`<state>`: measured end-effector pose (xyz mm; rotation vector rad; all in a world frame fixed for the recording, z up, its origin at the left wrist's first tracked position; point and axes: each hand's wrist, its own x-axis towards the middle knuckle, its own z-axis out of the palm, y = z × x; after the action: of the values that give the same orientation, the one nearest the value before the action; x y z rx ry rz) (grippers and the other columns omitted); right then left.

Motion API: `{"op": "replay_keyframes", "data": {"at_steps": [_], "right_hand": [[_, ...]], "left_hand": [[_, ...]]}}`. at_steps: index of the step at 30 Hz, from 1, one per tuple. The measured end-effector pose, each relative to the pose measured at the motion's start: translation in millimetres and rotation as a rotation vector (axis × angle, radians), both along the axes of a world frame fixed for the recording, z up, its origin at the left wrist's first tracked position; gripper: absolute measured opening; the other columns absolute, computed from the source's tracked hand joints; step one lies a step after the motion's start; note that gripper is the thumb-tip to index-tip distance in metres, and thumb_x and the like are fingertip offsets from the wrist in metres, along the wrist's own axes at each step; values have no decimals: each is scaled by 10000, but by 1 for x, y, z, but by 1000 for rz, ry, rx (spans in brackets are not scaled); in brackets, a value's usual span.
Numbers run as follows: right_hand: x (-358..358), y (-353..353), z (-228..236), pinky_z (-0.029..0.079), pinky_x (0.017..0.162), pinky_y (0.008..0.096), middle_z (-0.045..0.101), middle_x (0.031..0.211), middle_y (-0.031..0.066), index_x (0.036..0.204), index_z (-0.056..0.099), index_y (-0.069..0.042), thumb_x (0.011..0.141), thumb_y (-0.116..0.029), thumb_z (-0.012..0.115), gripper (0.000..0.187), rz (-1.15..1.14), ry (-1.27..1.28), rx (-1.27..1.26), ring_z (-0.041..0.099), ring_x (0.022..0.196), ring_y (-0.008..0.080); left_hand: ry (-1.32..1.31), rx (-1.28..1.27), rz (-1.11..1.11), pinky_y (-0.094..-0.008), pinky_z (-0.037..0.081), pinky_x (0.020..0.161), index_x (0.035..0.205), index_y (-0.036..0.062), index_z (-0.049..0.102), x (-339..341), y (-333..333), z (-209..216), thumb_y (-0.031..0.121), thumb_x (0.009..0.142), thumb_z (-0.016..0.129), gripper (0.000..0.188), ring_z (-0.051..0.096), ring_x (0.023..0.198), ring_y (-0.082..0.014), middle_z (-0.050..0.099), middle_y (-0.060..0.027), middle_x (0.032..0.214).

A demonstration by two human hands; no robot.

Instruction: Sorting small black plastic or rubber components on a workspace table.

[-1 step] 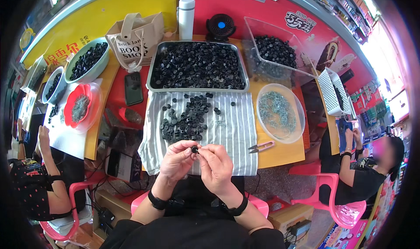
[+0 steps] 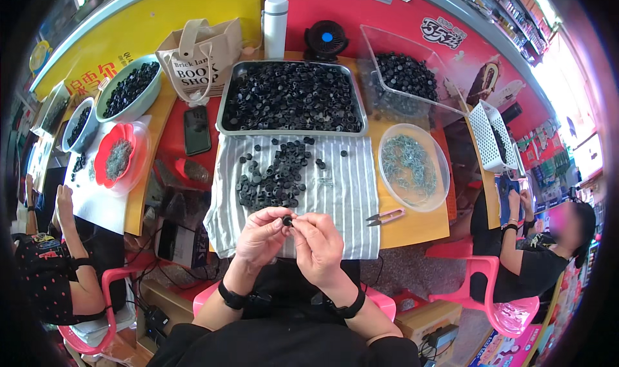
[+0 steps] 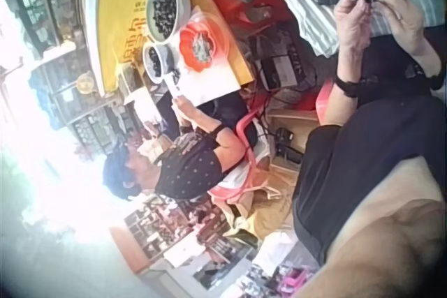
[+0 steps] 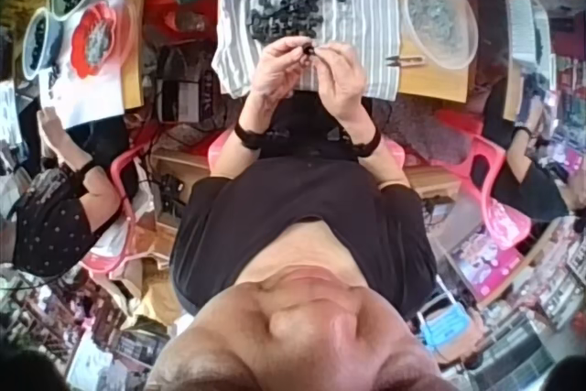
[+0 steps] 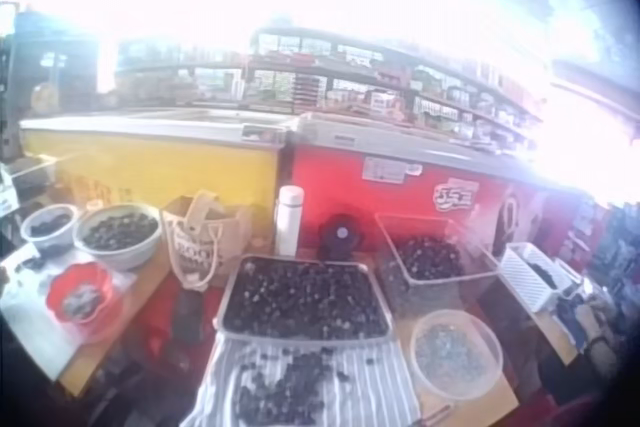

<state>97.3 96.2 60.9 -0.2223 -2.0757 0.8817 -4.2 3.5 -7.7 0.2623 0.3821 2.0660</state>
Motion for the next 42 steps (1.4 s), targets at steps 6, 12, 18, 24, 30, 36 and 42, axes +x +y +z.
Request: {"op": "replay_keyframes", "data": {"at_steps": [6, 12, 18, 24, 30, 36, 42], "right_hand": [[-1, 1, -6, 503, 634, 313, 621, 898, 137, 933, 647, 30, 750, 91, 700, 200, -18, 8, 58, 620, 761, 257], [1, 2, -8, 525, 655, 312, 646, 899, 143, 922, 647, 16, 768, 82, 703, 177, -13, -15, 76, 639, 773, 248], [2, 3, -12, 517, 644, 302, 658, 918, 142, 901, 658, 23, 744, 92, 711, 179, 0, 14, 114, 631, 758, 237], [3, 7, -15, 501, 616, 323, 654, 939, 141, 908, 665, 29, 681, 111, 707, 246, 37, 40, 142, 618, 740, 261], [2, 3, -11, 511, 598, 299, 626, 905, 124, 904, 683, 8, 682, 106, 726, 247, 3, 47, 132, 615, 733, 229], [3, 3, -11, 477, 570, 277, 604, 848, 102, 889, 678, -5, 680, 97, 740, 241, -14, 36, 147, 589, 708, 208], [3, 3, -14, 466, 551, 276, 602, 842, 99, 900, 675, -11, 664, 113, 732, 273, -3, 30, 191, 579, 686, 207]], "left_hand": [[25, -12, 5, -302, 530, 856, 1111, -13, 651, 0, 0, 0, 1, 899, 614, 216, 641, 979, -182, 670, -136, 1082], [18, -24, 21, -295, 523, 836, 1102, -11, 658, 1, 0, 0, 0, 898, 615, 209, 638, 959, -177, 674, -129, 1065], [12, -27, 19, -293, 521, 815, 1091, -9, 661, 1, 0, -2, -1, 899, 616, 197, 639, 934, -175, 675, -127, 1060], [35, 42, 68, -283, 533, 789, 1035, -23, 668, 3, 3, -8, -11, 886, 619, 157, 655, 864, -184, 670, -162, 1049], [94, 28, 67, -303, 530, 801, 1023, -23, 688, 2, 1, 1, -7, 892, 613, 152, 646, 929, -199, 659, -155, 1073], [93, 17, 52, -305, 531, 820, 1052, -26, 683, 2, 0, 1, -16, 895, 601, 177, 643, 955, -205, 649, -164, 1097], [125, 24, 78, -310, 528, 831, 1030, -16, 686, 3, 1, 0, -30, 886, 608, 165, 635, 951, -200, 650, -156, 1071]]}}
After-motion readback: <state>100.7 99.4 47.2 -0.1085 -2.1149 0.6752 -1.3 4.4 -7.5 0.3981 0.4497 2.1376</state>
